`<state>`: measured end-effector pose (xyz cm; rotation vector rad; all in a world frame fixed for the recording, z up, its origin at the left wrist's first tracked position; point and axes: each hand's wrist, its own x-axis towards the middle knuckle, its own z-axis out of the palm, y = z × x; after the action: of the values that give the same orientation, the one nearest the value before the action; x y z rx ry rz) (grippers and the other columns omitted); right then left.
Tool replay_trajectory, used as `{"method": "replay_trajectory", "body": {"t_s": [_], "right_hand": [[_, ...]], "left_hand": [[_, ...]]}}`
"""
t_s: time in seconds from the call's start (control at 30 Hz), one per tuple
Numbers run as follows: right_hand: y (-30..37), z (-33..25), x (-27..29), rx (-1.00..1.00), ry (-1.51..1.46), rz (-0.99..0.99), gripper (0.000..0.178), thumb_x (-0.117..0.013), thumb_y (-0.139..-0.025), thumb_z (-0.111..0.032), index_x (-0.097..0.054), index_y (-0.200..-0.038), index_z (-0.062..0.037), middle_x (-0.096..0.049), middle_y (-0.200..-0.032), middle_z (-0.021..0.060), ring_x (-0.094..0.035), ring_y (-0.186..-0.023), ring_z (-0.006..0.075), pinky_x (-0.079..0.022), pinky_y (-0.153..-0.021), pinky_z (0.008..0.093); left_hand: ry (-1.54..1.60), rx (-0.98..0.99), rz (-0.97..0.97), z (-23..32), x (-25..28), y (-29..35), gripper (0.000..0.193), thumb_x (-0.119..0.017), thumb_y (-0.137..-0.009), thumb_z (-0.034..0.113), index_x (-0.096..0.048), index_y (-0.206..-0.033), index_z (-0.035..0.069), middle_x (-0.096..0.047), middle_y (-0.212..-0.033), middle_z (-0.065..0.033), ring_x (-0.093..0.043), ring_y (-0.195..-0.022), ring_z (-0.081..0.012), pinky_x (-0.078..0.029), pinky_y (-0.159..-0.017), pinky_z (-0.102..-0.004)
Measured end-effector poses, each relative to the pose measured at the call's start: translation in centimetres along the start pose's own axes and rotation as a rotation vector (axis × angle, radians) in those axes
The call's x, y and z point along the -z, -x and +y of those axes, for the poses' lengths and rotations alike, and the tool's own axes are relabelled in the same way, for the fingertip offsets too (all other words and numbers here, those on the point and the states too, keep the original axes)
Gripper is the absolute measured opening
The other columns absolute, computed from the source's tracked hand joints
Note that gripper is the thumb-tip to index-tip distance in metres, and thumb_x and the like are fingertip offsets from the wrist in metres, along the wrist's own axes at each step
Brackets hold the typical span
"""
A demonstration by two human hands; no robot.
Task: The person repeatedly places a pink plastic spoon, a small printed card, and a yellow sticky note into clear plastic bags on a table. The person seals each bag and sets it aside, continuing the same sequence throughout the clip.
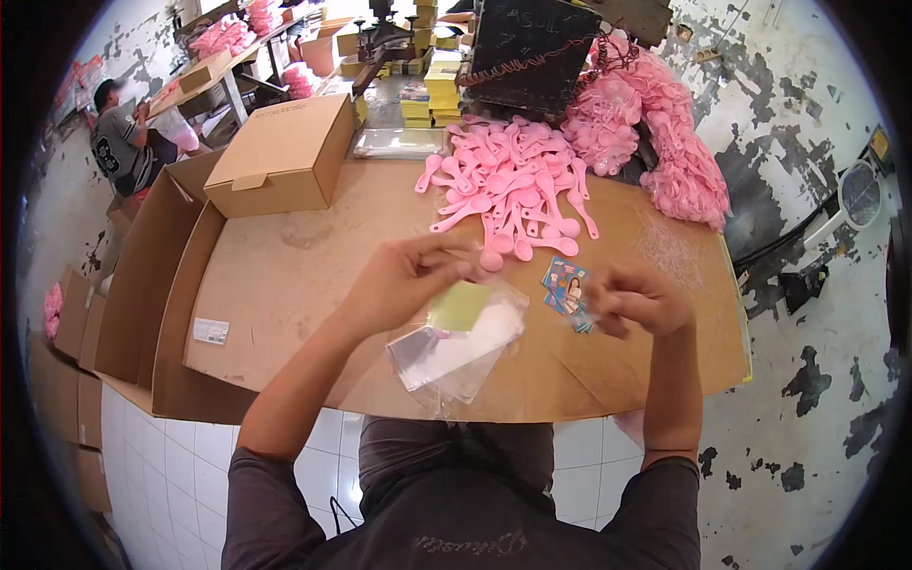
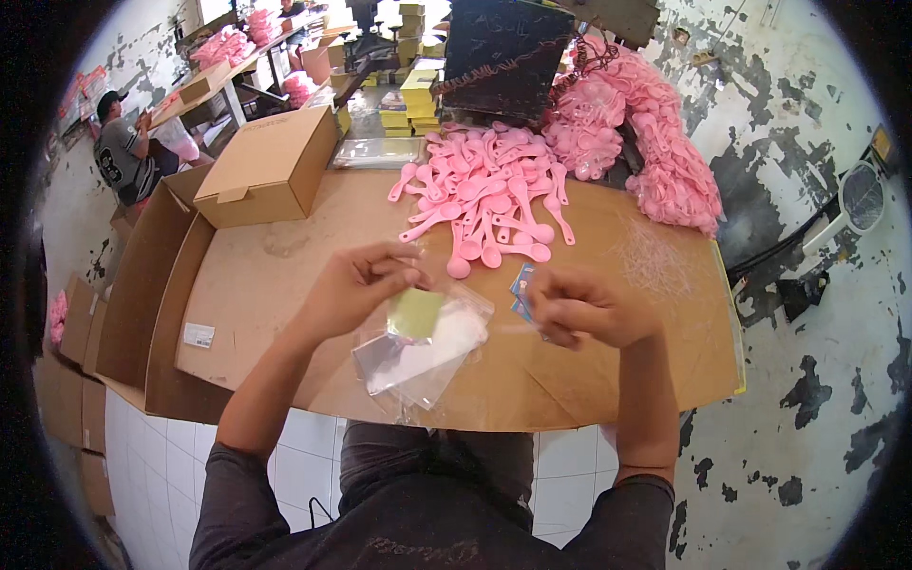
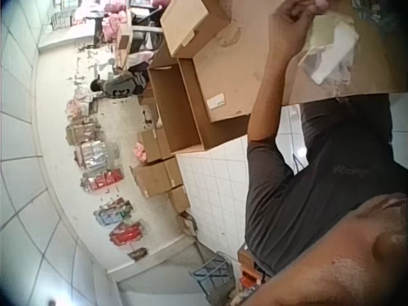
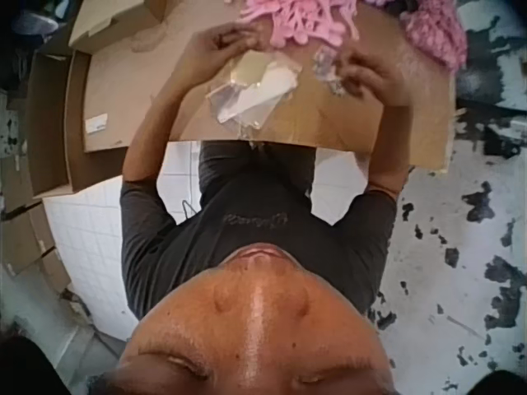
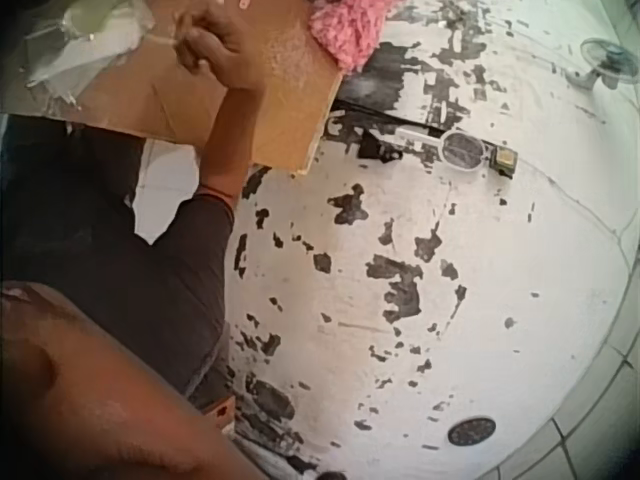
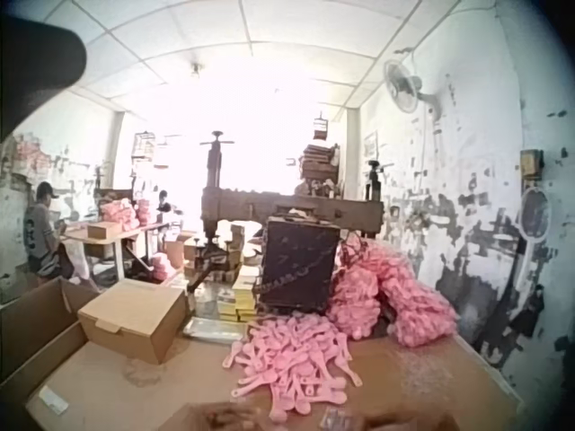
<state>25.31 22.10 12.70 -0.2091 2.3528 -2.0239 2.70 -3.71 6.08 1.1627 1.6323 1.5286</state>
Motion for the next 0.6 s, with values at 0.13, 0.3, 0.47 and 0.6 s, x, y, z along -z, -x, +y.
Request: {"method": "replay_trajectory", "body": {"t_s": [0.13,0.3,0.47,0.6], "right_hand": [[4.8,3.6,9.1,0.161,-0.315,0.211,0.015,-0.062,-0.102,-0.014,-0.061,-0.094,-0.0007,-0.054,-0.065,0.0049,-0.053,-0.05,0.0148,-0.047,-0.054,0.0284],[9.8,8.6,15.9,0.024,0.893,0.747,0.017,-0.063,-0.091,-0.005,-0.068,-0.108,-0.0009,-0.067,-0.089,0.0132,-0.064,-0.084,0.0323,-0.05,-0.085,0.0386],[9.3,8.5,16.4,-0.089,1.36,0.988,0.029,-0.062,-0.088,0.005,-0.071,-0.115,-0.0024,-0.072,-0.107,0.0146,-0.069,-0.097,0.0331,-0.052,-0.092,0.039],[3.7,7.2,10.2,-0.042,0.928,0.94,0.023,-0.067,-0.095,-0.007,-0.071,-0.118,-0.003,-0.073,-0.106,0.0093,-0.067,-0.096,0.0192,-0.052,-0.083,0.0326]], "left_hand": [[0.163,-0.017,0.034,-0.2,1.2,-0.7,0.041,-0.067,-0.101,0.006,-0.059,-0.14,-0.004,-0.078,-0.112,-0.0159,-0.074,-0.105,-0.0165,-0.058,-0.091,-0.0289],[0.226,-0.042,0.048,-1.7,0.5,-1.0,0.041,-0.066,-0.102,0.008,-0.058,-0.141,-0.003,-0.078,-0.113,-0.0165,-0.074,-0.106,-0.0175,-0.058,-0.091,-0.0291],[0.2,0.005,0.089,-2.1,0.3,-1.2,0.042,-0.064,-0.104,0.01,-0.056,-0.143,-0.003,-0.077,-0.111,-0.0165,-0.074,-0.105,-0.0184,-0.058,-0.09,-0.0298],[0.291,-0.047,0.133,-3.0,-0.7,-1.1,0.042,-0.064,-0.104,0.01,-0.055,-0.144,-0.002,-0.077,-0.111,-0.0152,-0.074,-0.103,-0.0174,-0.058,-0.089,-0.0295]]}}
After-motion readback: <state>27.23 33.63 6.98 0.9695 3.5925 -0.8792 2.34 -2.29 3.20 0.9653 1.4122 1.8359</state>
